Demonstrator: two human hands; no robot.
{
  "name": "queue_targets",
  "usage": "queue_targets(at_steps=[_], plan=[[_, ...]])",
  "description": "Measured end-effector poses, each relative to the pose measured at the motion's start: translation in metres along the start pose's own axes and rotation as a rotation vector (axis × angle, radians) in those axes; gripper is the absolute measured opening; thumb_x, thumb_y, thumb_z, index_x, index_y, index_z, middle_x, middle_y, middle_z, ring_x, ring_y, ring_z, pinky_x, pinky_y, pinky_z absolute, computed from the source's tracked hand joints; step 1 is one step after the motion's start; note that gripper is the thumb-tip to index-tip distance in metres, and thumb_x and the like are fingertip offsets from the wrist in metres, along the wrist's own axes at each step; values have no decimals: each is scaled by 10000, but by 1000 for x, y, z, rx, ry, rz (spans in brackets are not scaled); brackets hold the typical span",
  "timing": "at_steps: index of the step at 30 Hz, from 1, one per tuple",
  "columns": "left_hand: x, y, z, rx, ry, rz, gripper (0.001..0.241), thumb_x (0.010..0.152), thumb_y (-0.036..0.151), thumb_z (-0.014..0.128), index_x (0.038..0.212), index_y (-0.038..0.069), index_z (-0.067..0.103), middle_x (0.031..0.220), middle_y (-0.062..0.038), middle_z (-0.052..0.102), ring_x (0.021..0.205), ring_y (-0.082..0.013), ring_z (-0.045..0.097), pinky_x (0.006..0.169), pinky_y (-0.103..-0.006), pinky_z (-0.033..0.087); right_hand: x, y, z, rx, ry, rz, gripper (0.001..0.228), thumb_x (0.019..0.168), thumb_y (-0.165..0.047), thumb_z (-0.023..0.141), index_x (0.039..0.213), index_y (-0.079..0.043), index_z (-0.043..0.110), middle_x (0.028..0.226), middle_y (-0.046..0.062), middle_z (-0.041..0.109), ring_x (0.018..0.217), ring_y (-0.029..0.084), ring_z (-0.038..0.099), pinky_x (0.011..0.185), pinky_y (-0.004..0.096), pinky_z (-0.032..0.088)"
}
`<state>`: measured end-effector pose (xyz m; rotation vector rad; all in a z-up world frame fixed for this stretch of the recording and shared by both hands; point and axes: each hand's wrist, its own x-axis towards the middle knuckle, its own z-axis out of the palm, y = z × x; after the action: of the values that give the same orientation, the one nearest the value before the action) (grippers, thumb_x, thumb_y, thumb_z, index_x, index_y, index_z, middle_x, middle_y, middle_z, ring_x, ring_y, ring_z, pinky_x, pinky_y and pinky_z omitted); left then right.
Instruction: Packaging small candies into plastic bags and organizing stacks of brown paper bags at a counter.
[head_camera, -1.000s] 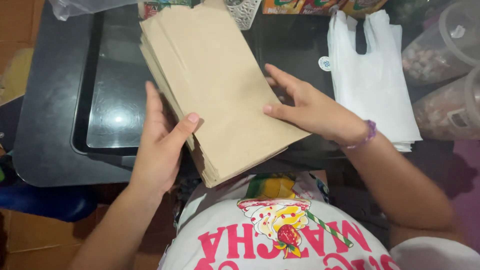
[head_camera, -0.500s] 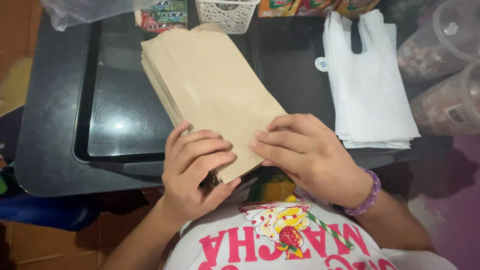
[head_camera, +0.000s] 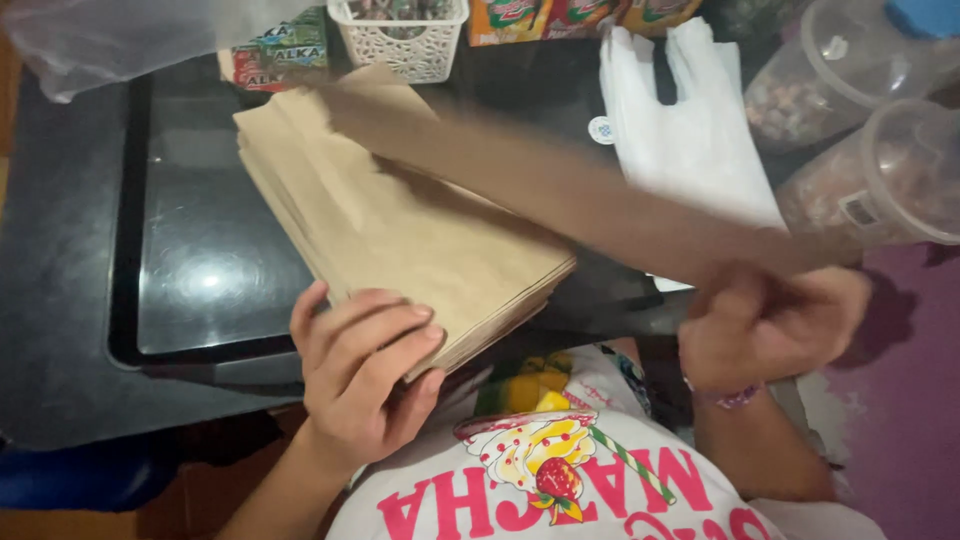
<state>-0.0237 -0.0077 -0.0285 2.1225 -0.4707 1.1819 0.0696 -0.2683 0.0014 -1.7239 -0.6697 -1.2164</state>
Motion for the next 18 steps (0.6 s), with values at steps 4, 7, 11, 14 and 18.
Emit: queue_targets(at_steps=[4,7,11,14,18], plan=[[4,-2,-5,-116,-146,46,208,907,267,514,991,93,590,1080,-97,662,1034,-296,650,1044,-460,343,7,7,-14,-207,197,163,163,973,-30,501,1078,-12,379,943,83,343,769,169,337,775,315,324],[11,2,-5,-163,-168,4,145,902,193,501,921,79,589,1036,-111,688,1022,-288,673,994,-407,401,9,1,-10,-59,59,329,476,777,175,373,1172,-82,309,1159,93,291,913,189,324,780,274,318],[14,3,-1,-153,-154,5,120,887,166,519,874,77,599,978,-94,701,964,-260,687,913,-379,451,-12,11,-10,115,-178,735,310,894,61,531,1166,-20,406,1136,135,457,582,173,572,453,243,538],[15,4,1,-96,-138,25,210,895,174,500,951,37,650,957,-94,700,917,-247,685,874,-371,473,-17,18,-6,-38,-526,955,518,864,-8,611,1357,-71,465,528,59,594,496,97,601,475,180,480],[15,4,0,-91,-168,2,203,880,196,541,927,73,696,978,-66,691,919,-218,661,889,-364,455,-20,25,-5,-700,-831,197,402,802,-325,733,1147,-135,654,806,86,505,778,304,497,670,418,408]])
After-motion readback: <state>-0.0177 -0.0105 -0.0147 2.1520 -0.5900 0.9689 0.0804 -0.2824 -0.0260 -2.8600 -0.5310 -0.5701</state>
